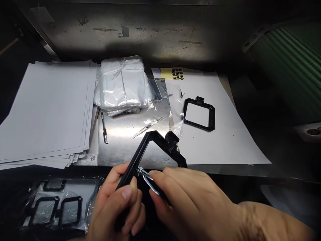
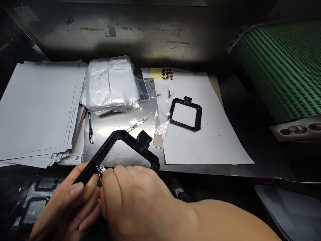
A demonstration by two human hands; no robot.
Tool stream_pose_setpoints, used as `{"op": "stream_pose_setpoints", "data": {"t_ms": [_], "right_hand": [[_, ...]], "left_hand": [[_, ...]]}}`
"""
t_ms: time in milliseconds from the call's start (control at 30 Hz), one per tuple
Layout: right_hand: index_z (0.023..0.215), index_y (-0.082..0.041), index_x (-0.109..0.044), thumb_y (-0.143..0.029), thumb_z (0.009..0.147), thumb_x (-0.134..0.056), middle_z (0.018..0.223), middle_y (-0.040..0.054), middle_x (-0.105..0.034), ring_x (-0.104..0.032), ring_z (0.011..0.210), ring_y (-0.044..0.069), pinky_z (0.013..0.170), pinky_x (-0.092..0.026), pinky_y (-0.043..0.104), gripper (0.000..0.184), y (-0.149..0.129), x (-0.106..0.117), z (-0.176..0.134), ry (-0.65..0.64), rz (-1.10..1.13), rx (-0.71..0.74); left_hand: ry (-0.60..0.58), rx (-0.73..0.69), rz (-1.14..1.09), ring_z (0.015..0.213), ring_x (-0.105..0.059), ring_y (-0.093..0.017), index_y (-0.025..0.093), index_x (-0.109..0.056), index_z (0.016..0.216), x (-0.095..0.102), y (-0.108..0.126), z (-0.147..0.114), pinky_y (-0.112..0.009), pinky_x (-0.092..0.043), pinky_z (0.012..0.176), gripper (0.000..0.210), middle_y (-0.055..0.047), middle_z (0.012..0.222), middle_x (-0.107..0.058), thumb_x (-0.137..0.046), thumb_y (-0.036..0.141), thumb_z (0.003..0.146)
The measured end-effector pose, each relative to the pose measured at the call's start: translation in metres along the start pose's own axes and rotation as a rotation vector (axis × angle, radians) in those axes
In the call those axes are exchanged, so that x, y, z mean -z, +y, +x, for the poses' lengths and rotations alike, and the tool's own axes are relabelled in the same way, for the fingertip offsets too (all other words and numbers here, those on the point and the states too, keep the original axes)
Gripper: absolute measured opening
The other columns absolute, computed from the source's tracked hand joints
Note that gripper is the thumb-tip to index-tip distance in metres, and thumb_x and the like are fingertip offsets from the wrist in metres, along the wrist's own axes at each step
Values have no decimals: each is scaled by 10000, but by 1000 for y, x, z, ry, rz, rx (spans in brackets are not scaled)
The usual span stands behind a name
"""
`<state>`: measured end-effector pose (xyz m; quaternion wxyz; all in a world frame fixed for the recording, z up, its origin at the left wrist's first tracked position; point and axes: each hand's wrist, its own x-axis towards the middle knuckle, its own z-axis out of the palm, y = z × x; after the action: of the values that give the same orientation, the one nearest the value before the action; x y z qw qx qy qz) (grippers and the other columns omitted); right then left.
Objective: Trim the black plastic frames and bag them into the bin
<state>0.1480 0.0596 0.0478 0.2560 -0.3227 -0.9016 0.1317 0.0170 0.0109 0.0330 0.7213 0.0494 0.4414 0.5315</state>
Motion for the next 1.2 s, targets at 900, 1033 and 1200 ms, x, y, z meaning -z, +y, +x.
{"op": "stream_pose_setpoints", "data": {"t_ms": [900,1033,1200], "right_hand": [[615,-154,-506,-155,780,-378,509,-10,-497,-450,454,116,418,-350,252,209,6,4,1,6,-37,43],[627,-144,-524,-114,793,-313,517,3,-521,-451,445,119,425,-358,255,270,4,1,-1,-22,30,47],[718,-126,-519,-100,776,-407,534,-16,-484,-421,468,104,448,-336,244,129,18,3,-5,55,-22,29]], "left_hand": [[-15,-18,-6,296,-234,-12,187,-550,698,-7,-2,-1,-172,-296,324,73,75,466,-362,-497,231,725],[-26,-30,-2,297,-220,-19,185,-546,677,-6,-3,1,-173,-282,310,125,74,462,-352,-461,243,747],[-57,5,-24,320,-195,-19,168,-519,579,-3,-1,1,-176,-276,322,227,70,482,-339,-406,206,772]]}}
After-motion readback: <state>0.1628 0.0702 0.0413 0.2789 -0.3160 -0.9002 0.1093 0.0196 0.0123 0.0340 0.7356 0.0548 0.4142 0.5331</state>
